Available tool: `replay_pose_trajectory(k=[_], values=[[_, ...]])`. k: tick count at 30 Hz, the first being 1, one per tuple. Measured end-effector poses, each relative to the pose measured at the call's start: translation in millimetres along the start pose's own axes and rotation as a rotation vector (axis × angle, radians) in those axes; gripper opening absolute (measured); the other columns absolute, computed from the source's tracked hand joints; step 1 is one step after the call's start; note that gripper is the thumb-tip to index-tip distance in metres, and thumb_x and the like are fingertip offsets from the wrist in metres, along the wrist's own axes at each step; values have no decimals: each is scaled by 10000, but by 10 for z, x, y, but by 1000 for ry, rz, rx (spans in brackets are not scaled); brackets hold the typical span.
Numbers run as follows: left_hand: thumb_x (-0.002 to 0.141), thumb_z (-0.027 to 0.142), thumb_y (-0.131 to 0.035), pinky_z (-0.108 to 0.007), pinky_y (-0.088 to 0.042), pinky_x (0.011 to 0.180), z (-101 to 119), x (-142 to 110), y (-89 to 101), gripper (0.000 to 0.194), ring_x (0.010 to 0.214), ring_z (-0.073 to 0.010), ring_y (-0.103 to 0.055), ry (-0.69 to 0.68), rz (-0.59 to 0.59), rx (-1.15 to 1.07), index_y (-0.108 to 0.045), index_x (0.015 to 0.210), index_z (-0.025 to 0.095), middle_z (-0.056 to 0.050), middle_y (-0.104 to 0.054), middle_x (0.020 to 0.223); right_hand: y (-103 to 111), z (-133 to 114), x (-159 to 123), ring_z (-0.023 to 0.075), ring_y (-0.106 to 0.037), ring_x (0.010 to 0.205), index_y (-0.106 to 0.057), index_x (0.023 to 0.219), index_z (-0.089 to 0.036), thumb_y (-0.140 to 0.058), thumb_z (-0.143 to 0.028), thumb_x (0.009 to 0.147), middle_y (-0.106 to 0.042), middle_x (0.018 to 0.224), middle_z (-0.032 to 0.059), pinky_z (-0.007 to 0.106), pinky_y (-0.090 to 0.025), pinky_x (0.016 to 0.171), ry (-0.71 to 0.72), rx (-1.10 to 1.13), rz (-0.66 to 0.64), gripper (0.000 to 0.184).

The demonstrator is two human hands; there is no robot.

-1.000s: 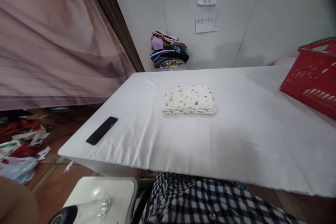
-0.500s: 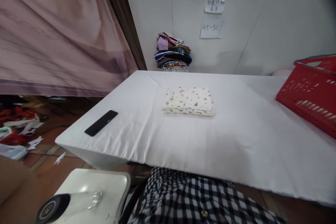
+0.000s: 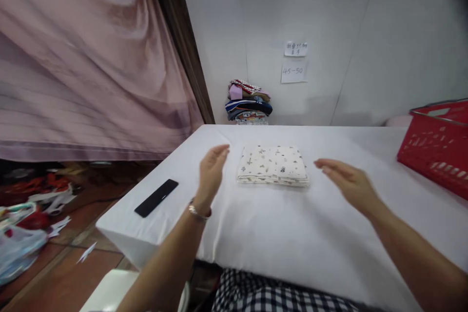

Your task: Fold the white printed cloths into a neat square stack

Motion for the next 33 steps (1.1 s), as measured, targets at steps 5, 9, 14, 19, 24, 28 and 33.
replay_pose_trajectory(k=[5,9,14,19,24,28,33], values=[[842,440,-471,-336,-410,923,-689,-41,-500,502,1086,-227,-537,415,-210,425,-491,1220,111,-155,-533,1249,-434,515,143,209,-591,1007,-573,1177,-173,-472,-385,825,-625,1142,78,339,-449,898,-328,-50,-97,423],[854,495,-379,-367,-390,932,-1017,12,-662,563,1127,-268,-521,513,-292,593,-458,1252,105,-163,-539,1250,-592,786,277,213,-603,971,-448,1309,-143,-420,-455,829,-641,1091,91,325,-453,851,-464,-165,-143,573],[823,423,-435,-349,-406,896,-1053,166,-728,520,1111,-265,-538,538,-355,685,-457,1243,118,-157,-564,1220,-739,639,456,245,-573,1024,-370,1360,-171,-412,-451,831,-624,1124,93,342,-423,860,-452,-339,-240,600],[776,337,-504,-332,-432,846,-978,134,-774,485,1051,-254,-572,538,-378,653,-474,1216,136,-141,-596,1174,-763,522,538,261,-556,1044,-340,1375,-177,-476,-333,773,-579,1189,117,337,-421,842,-448,-404,-283,636],[759,306,-531,-288,-456,800,-773,-388,-608,538,939,-206,-613,522,-452,430,-427,1260,141,-108,-636,1092,-433,609,251,204,-603,810,-270,1410,-220,-516,-352,736,-629,912,40,298,-447,731,-465,-268,-314,729],[759,349,-523,-279,-480,743,-679,-776,-339,575,865,-196,-632,542,-545,364,-390,1293,179,-75,-652,1036,-267,652,-122,210,-612,797,-221,1430,-240,-522,-357,729,-638,898,34,308,-450,723,-467,-272,-395,772],[753,420,-535,-331,-426,925,-536,-544,-272,645,1169,-248,-489,282,-417,692,-361,1328,185,-111,-459,1326,-327,426,-95,276,-450,1193,-279,1413,-213,-498,-327,757,-488,1313,98,390,-371,957,-271,-490,-351,701]])
Point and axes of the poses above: each hand's wrist, its own x-axis towards the middle knuckle, its own y-axis out of the back of the hand, z = x × y, the point moved 2 cm from there along x, towards the middle knuckle
